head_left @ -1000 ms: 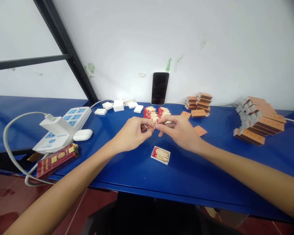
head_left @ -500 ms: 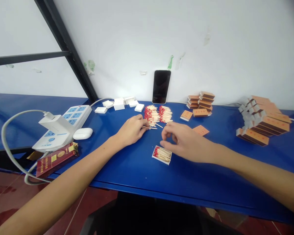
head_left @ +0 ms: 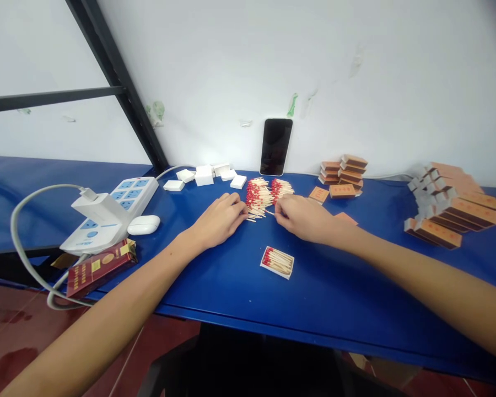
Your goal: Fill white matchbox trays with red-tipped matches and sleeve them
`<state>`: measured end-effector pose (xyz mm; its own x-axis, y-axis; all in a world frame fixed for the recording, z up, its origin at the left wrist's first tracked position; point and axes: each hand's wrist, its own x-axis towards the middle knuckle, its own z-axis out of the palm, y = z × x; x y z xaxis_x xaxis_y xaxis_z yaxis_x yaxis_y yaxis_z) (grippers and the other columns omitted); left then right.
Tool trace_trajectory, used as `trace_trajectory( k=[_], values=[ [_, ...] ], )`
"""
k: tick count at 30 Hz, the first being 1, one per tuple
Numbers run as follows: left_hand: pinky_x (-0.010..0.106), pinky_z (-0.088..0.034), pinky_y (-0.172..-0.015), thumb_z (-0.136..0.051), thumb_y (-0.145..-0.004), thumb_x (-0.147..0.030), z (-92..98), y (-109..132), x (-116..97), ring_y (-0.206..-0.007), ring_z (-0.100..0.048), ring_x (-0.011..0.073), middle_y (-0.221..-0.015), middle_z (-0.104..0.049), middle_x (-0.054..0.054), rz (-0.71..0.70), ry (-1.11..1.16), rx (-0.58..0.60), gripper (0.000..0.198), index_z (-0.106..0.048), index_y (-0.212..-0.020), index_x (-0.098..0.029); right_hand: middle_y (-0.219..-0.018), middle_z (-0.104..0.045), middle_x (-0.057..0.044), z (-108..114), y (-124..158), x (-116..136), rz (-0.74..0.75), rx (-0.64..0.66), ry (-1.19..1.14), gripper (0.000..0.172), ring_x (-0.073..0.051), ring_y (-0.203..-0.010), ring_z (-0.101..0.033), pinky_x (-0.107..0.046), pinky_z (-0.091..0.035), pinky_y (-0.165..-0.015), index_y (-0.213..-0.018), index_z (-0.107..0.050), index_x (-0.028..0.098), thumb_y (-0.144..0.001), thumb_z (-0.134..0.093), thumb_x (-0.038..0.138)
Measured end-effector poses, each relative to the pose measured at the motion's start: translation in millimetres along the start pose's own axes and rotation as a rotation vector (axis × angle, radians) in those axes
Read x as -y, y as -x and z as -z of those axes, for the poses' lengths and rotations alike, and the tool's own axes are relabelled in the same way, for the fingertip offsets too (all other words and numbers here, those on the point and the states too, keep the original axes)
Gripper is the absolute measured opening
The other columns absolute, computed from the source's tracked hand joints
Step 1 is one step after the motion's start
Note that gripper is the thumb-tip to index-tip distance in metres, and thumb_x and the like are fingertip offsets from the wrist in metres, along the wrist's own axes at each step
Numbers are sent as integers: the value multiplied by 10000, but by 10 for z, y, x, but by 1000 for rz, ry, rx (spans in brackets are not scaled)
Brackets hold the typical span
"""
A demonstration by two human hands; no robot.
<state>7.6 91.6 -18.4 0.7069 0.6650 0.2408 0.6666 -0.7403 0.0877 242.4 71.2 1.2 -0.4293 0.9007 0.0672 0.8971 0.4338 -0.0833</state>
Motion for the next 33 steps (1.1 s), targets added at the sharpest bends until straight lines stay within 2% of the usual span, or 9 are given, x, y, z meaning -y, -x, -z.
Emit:
trace_trajectory(
  k=[3, 6, 11, 15, 21, 25, 28, 33],
  values=[
    [362, -429, -833, -405, -1018, -277, 15, 17, 30, -891, -504, 231, -979, -563, 97, -18, 4, 5, 261, -629, -973, -150, -862, -644, -69, 54, 145, 63, -9, -23, -32, 165, -179, -717, -569, -294, -324, -599, -808, -557, 187, -931, -462, 241],
    [352, -419, -814, -385, -1023, -278, 16, 23, 37, -874, -495, 224, -959, -553, 89, -36, -8, 24, 260, -604, -952, -157, -874, -635, -49, 56, 193, 95, 49, -63, -93, 134, -160, -708, -545, -281, -327, -605, -839, -559, 192, -932, -475, 241],
    [349, -406, -779, -321, -1030, -245, 12, 50, 43, -845, -485, 219, -971, -547, 99, -50, -37, 77, 274, -563, -940, -151, -895, -637, -53, 9, -48, 94, 187, -108, -133, 153, -165, -774, -542, -279, -347, -661, -851, -575, 181, -947, -465, 228],
    [353, -409, -807, -311, -1021, -215, 9, 94, 68, -848, -488, 217, -980, -553, 105, -61, -27, 99, 270, -558, -935, -148, -856, -650, -48, -17, -267, 102, 226, -45, -192, 155, -160, -768, -546, -277, -359, -677, -849, -605, 174, -941, -495, 232],
    [362, -413, -827, -293, -1025, -221, 86, 171, 32, -841, -492, 216, -959, -559, 101, -33, 14, 99, 281, -545, -923, -149, -855, -669, -52, -64, -333, 133, 251, -37, -191, 143, -176, -793, -569, -288, -377, -678, -834, -632, 178, -917, -531, 236],
    [345, -410, -839, -299, -1038, -246, 161, 201, -66, -872, -500, 212, -956, -561, 91, -45, 92, 96, 281, -543, -934, -153, -910, -685, -76, -25, -335, 179, 262, 22, -111, 113, -192, -821, -594, -291, -379, -666, -869, -639, 171, -905, -534, 192],
    [346, -410, -823, -342, -1038, -274, 175, 208, -128, -878, -502, 215, -975, -560, 89, -39, 58, 122, 271, -569, -951, -154, -943, -688, -101, 59, -299, 200, 287, 110, -12, 140, -203, -825, -606, -293, -375, -655, -888, -636, 157, -921, -501, 175],
    [373, -408, -821, -370, -1036, -296, 178, 215, -172, -875, -505, 225, -957, -568, 75, -39, 23, 149, 270, -586, -932, -171, -856, -668, -88, 211, 0, 137, 233, 255, 83, 125, -186, -694, -581, -295, -343, -590, -843, -603, 167, -908, -497, 176]
  ],
)
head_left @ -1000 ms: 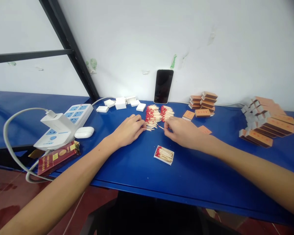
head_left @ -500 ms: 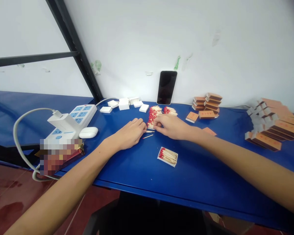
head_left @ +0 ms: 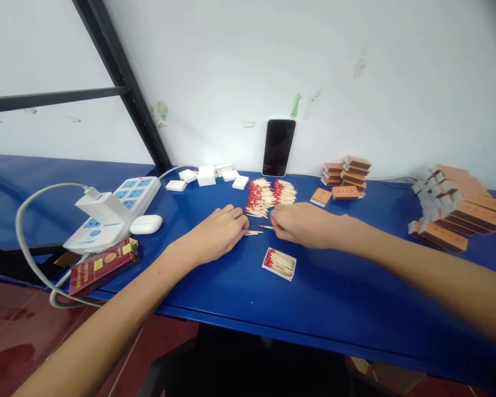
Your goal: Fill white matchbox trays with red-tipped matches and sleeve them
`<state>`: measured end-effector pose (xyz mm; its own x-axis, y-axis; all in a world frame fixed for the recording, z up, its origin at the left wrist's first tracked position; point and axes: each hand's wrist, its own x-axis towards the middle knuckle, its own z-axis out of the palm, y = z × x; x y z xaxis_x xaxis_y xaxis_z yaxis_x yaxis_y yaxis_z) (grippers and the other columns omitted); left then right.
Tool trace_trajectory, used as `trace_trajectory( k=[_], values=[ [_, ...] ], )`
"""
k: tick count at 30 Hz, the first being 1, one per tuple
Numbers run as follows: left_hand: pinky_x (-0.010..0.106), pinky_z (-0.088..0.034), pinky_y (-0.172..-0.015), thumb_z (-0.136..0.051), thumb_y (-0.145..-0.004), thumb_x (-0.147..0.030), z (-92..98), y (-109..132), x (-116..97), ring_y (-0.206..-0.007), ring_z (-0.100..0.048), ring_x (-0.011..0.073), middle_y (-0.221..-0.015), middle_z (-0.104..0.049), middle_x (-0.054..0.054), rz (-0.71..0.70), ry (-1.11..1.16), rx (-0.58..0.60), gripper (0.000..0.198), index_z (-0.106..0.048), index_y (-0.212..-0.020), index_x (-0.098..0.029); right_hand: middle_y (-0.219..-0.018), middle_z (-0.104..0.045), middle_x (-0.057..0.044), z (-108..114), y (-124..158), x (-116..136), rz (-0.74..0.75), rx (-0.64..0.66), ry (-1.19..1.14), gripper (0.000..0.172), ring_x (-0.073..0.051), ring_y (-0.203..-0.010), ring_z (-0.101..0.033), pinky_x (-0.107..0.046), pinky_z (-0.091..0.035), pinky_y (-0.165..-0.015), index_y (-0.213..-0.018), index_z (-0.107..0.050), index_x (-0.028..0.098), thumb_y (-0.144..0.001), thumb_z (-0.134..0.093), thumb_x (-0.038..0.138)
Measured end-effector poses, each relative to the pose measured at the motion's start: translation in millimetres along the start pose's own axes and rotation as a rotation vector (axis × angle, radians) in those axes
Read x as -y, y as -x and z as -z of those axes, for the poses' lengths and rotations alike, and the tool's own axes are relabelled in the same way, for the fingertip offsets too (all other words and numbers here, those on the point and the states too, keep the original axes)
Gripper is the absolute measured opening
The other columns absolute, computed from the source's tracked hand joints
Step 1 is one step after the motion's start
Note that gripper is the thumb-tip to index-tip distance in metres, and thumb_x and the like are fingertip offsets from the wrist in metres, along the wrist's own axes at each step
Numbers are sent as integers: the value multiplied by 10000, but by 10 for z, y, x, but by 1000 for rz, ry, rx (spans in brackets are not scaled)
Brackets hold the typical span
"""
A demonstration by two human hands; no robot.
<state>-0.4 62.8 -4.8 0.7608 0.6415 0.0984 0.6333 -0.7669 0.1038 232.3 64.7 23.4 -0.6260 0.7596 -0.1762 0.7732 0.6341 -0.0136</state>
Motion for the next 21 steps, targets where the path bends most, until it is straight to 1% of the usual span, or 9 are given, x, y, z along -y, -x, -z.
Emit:
trace_trajectory(
  k=[2, 4, 7, 10, 13, 15, 17, 19, 21],
  values=[
    [359, -417, -811, -372, -1036, -293, 2, 4, -4, -862, -516, 215, -925, -572, 64, -6, 86, 27, 261, -575, -922, -175, -830, -653, -60, 2, 201, 26, -48, -29, -69, 118, -173, -679, -562, -291, -342, -589, -818, -572, 187, -908, -496, 192],
    [343, -428, -811, -376, -1034, -291, -5, 6, 0, -862, -530, 205, -919, -575, 59, -11, 176, 37, 247, -567, -928, -177, -800, -637, -25, -2, 393, 87, -79, -77, -209, 120, -158, -679, -544, -281, -346, -588, -788, -542, 206, -903, -511, 213],
    [343, -432, -809, -378, -1028, -284, -28, -6, 24, -862, -535, 205, -924, -577, 64, -14, 204, 33, 235, -557, -921, -176, -767, -618, 5, -17, 599, 223, -93, -103, -386, 143, -137, -665, -525, -269, -351, -580, -759, -519, 216, -899, -527, 241],
    [351, -427, -790, -362, -1025, -271, -30, -33, 49, -835, -518, 207, -916, -572, 68, -16, 187, 61, 239, -542, -902, -173, -767, -613, 7, -46, 680, 357, -119, -95, -410, 148, -133, -644, -520, -273, -351, -576, -765, -532, 214, -905, -523, 260],
    [354, -426, -799, -329, -1033, -275, 34, -42, 20, -837, -504, 202, -920, -560, 68, -18, 243, 72, 259, -526, -906, -166, -794, -622, -9, -82, 673, 448, -100, -72, -388, 120, -145, -669, -546, -281, -363, -594, -773, -558, 203, -888, -530, 223],
    [348, -424, -820, -313, -1043, -287, 110, -22, -61, -856, -498, 195, -930, -553, 58, -24, 311, 49, 267, -519, -924, -166, -821, -630, -17, -93, 661, 474, -83, -67, -384, 97, -153, -701, -567, -285, -379, -618, -784, -575, 197, -873, -538, 192],
    [335, -421, -831, -319, -1050, -300, 187, 15, -191, -872, -495, 186, -935, -552, 44, -45, 373, 34, 255, -513, -944, -173, -834, -633, -15, -82, 674, 467, -91, -77, -404, 79, -155, -715, -573, -285, -391, -628, -798, -590, 200, -868, -553, 202],
    [324, -420, -828, -336, -1052, -297, 237, 48, -341, -871, -497, 176, -931, -552, 32, -85, 404, 57, 234, -515, -960, -178, -815, -626, -6, -56, 719, 430, -112, -103, -427, 86, -153, -705, -565, -283, -395, -617, -803, -589, 210, -877, -569, 251],
    [334, -417, -839, -357, -1047, -273, 246, 56, -467, -863, -499, 176, -927, -552, 30, -123, 367, 78, 214, -532, -970, -175, -770, -605, 4, -41, 784, 381, -141, -167, -432, 139, -149, -671, -547, -282, -399, -597, -803, -566, 216, -904, -558, 312]
  ],
)
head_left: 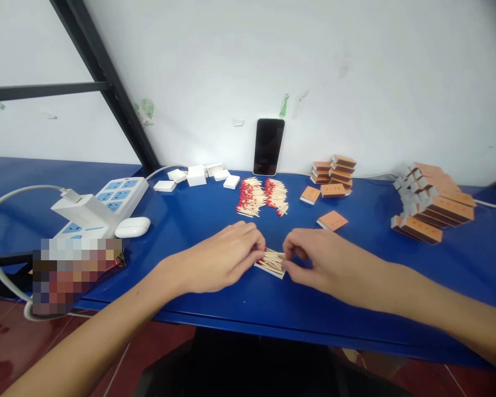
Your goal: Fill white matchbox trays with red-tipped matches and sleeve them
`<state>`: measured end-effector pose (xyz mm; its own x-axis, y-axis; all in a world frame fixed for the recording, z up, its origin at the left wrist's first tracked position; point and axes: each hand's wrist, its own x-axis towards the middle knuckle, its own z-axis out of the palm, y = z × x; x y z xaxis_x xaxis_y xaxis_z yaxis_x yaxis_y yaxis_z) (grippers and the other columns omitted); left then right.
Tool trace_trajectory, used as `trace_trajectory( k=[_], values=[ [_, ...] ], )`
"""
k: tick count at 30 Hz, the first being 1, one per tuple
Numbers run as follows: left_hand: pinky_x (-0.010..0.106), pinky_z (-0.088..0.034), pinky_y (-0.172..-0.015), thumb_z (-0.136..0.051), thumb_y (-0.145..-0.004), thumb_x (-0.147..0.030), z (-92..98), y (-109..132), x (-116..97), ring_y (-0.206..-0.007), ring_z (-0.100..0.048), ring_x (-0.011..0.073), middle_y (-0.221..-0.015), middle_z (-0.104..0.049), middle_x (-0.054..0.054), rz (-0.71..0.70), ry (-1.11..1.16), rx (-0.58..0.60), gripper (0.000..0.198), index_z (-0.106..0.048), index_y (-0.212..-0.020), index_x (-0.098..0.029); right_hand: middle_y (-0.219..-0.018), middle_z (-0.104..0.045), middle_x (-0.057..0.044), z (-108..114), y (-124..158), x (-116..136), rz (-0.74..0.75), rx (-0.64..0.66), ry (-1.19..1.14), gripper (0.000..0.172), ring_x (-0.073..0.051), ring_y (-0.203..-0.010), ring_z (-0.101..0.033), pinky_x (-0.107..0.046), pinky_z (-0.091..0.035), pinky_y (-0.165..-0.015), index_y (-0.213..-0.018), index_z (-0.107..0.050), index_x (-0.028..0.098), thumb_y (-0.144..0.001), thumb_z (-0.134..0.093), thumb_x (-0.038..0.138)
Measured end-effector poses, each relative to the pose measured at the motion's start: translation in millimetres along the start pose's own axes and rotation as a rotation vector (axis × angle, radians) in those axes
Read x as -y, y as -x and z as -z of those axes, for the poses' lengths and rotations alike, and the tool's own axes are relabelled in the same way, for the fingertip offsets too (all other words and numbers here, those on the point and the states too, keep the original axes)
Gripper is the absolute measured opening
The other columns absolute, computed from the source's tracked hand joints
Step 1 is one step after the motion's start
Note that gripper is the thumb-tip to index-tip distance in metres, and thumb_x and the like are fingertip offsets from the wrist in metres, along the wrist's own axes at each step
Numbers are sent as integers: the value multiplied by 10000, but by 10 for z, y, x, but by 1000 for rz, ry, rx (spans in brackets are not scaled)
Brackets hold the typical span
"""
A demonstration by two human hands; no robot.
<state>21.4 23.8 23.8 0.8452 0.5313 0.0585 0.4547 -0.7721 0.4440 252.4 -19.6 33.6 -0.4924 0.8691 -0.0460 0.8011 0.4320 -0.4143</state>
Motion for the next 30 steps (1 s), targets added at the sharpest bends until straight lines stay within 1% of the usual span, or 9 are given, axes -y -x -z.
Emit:
trace_trajectory(
  k=[2, 4, 6, 8, 10, 14, 19, 24, 30],
  values=[
    [349, -420, -841, -398, -1032, -248, -51, -28, -51, -860, -501, 183, -937, -549, 39, -28, -72, 16, 197, -567, -968, -169, -784, -600, 1, 7, 52, -53, 17, -80, -12, 153, -148, -673, -546, -282, -419, -599, -848, -551, 217, -934, -533, 343],
    [348, -433, -838, -453, -1011, -233, -100, -58, -38, -872, -516, 186, -960, -545, 47, -43, -100, 21, 176, -610, -966, -168, -903, -619, -22, -45, 88, -102, 88, -134, -45, 123, -153, -754, -575, -285, -461, -650, -962, -559, 215, -951, -529, 333],
    [333, -449, -852, -498, -996, -231, -136, -71, 4, -915, -541, 182, -994, -546, 46, -32, -54, -4, 153, -643, -989, -183, -1041, -623, -48, -143, 102, -142, 174, -144, -84, 144, -162, -863, -598, -301, -496, -737, -1071, -566, 218, -961, -534, 305],
    [324, -458, -890, -514, -995, -246, -159, -58, 41, -988, -556, 181, -1039, -558, 44, -6, 17, -65, 148, -648, -1040, -204, -1095, -630, -62, -252, 99, -170, 235, -153, -107, 155, -173, -917, -608, -326, -510, -803, -1098, -581, 214, -967, -532, 281],
    [331, -458, -931, -532, -990, -280, -177, -26, 55, -1062, -554, 189, -1098, -583, 47, 10, 65, -112, 167, -627, -1110, -215, -1095, -648, -72, -337, 89, -190, 259, -173, -113, 138, -183, -929, -621, -348, -516, -836, -1070, -607, 203, -969, -522, 245],
    [355, -471, -944, -610, -945, -295, -242, 46, 32, -1089, -566, 206, -1150, -644, 39, 15, 76, -113, 292, -582, -1229, -228, -1065, -668, -69, -409, 60, -202, 272, -212, -139, 125, -183, -931, -634, -342, -521, -843, -993, -643, 199, -958, -523, 197],
    [380, -462, -966, -593, -961, -272, -382, 108, -27, -1069, -588, 208, -1152, -655, 53, -18, 27, -153, 251, -613, -1202, -204, -990, -653, -33, -395, 24, -209, 230, -198, -258, 77, -145, -866, -620, -285, -507, -783, -894, -626, 210, -942, -583, 252],
    [420, -439, -980, -546, -987, -265, -489, 168, -110, -1086, -579, 216, -1213, -630, 44, 20, 0, -183, 197, -589, -1170, -206, -960, -667, -13, -301, 64, -299, 179, -104, -346, 153, -154, -851, -611, -301, -497, -786, -994, -630, 228, -928, -618, 365],
    [420, -431, -985, -581, -970, -265, -533, 185, -177, -1089, -570, 210, -1218, -625, 20, 93, 43, -195, 255, -531, -1220, -251, -983, -667, -25, -280, 98, -337, 232, -91, -352, 83, -147, -876, -615, -288, -486, -807, -955, -639, 211, -937, -596, 278]
  ],
)
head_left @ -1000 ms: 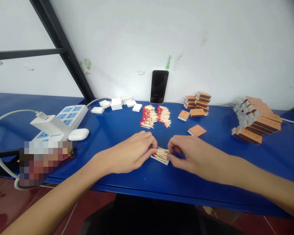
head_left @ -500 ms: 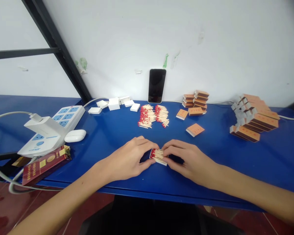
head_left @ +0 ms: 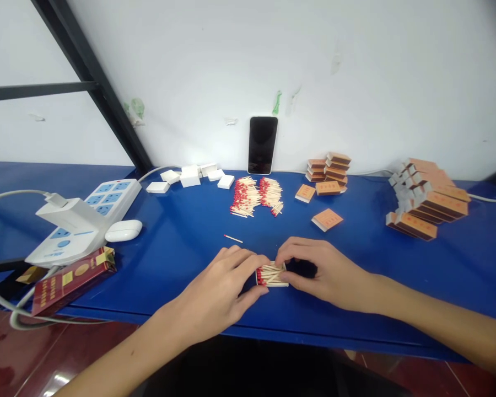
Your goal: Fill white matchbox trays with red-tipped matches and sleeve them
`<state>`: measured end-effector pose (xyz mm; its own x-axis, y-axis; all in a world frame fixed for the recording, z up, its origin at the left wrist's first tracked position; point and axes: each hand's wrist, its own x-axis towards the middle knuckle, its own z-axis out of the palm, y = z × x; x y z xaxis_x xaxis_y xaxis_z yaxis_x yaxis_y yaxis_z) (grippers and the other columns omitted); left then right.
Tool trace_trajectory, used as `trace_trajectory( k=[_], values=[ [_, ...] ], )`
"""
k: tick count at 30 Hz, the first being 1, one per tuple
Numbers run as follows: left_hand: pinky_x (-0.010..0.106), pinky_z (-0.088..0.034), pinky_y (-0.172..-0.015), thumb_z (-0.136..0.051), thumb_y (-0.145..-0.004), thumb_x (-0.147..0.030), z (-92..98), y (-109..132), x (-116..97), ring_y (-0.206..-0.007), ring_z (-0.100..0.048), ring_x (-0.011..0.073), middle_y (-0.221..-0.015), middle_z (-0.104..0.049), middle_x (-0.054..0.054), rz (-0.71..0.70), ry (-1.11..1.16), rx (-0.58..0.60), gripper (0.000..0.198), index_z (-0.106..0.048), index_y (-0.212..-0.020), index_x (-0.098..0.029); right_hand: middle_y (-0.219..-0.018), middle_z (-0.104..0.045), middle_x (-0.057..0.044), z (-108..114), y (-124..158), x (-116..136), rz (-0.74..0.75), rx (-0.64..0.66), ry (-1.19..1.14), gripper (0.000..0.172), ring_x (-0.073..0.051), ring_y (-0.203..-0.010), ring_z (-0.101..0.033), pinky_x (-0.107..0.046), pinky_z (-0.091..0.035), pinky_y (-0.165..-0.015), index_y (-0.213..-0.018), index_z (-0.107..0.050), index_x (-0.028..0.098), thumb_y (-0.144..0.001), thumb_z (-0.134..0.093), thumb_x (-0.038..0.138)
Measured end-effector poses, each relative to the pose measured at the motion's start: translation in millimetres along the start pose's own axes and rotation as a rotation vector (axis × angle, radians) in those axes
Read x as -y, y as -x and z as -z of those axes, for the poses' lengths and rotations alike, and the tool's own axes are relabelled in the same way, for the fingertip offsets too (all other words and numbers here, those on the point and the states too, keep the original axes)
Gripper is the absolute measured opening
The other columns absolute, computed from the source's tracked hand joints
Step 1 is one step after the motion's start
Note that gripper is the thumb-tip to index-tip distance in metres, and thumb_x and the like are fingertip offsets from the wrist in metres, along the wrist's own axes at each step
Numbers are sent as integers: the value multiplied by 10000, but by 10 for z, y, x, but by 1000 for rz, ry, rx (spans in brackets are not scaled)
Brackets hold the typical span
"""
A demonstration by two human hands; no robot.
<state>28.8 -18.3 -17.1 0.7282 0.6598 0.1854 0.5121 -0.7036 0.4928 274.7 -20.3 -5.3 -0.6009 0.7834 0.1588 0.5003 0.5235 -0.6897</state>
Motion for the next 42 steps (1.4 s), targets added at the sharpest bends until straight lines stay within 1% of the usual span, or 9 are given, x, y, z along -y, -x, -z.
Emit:
trace_trajectory(
  k=[12, 16, 19, 27, 32, 35, 37, 39, 42],
  values=[
    [424, -487, -850, -510, -1001, -221, -80, 46, -48, -990, -593, 244, -1179, -654, 75, -178, -242, -117, 279, -575, -1272, -229, -845, -628, -19, -100, -53, 66, -40, -90, 69, 108, -133, -751, -589, -271, -477, -691, -779, -595, 195, -887, -595, 189],
    [416, -491, -890, -563, -984, -267, -97, 58, -13, -1005, -598, 229, -1196, -663, 93, -152, -172, -148, 368, -523, -1337, -173, -919, -645, -34, -59, -20, 79, 5, -26, 85, 112, -141, -802, -605, -287, -498, -747, -839, -625, 200, -930, -561, 213],
    [406, -489, -907, -574, -978, -269, -101, 61, -2, -1015, -603, 218, -1196, -668, 76, -132, -124, -126, 292, -585, -1257, -183, -945, -644, -37, -42, -3, 68, 14, -34, 118, 103, -150, -846, -609, -298, -499, -780, -879, -638, 201, -937, -554, 210],
    [402, -474, -917, -580, -977, -260, -105, 59, 2, -1032, -597, 214, -1203, -666, 62, -128, -95, -128, 285, -579, -1257, -203, -918, -645, -32, -71, -10, 150, -21, -31, 156, 86, -144, -799, -613, -283, -509, -730, -874, -626, 202, -926, -560, 219],
    [411, -477, -904, -568, -983, -282, -94, 72, 7, -1025, -594, 225, -1197, -662, 70, -142, -136, -133, 241, -611, -1204, -195, -1105, -670, -124, 162, 91, -150, 106, -203, 517, 192, -259, -996, -635, -436, -522, -874, -1047, -648, 189, -924, -501, 209],
    [430, -485, -917, -555, -988, -284, -89, 78, -2, -1027, -595, 231, -1197, -657, 84, -111, -159, -149, 326, -556, -1299, -186, -1322, -592, -174, 388, 235, -476, 20, -253, 790, 374, -368, -1218, -545, -569, -462, -966, -1252, -601, 170, -891, -504, 189],
    [443, -497, -902, -531, -998, -272, -87, 78, -11, -1019, -600, 237, -1188, -657, 86, -115, -193, -150, 320, -558, -1309, -200, -1306, -600, -177, 466, 348, -583, -24, -208, 822, 414, -364, -1195, -559, -578, -472, -956, -1308, -571, 158, -907, -472, 183],
    [453, -509, -876, -503, -1008, -268, -89, 73, -23, -1006, -605, 247, -1173, -658, 90, -138, -239, -158, 274, -606, -1255, -209, -1264, -615, -160, 441, 445, -530, -25, -152, 744, 412, -331, -1144, -582, -544, -497, -940, -1323, -570, 181, -927, -458, 190],
    [465, -528, -848, -487, -1012, -264, -96, 58, -45, -995, -611, 262, -1150, -660, 107, -155, -297, -168, 256, -647, -1196, -188, -1200, -634, -111, 241, 503, -234, 9, -56, 539, 376, -280, -1092, -597, -482, -523, -928, -1310, -589, 264, -942, -514, 246]
  ],
)
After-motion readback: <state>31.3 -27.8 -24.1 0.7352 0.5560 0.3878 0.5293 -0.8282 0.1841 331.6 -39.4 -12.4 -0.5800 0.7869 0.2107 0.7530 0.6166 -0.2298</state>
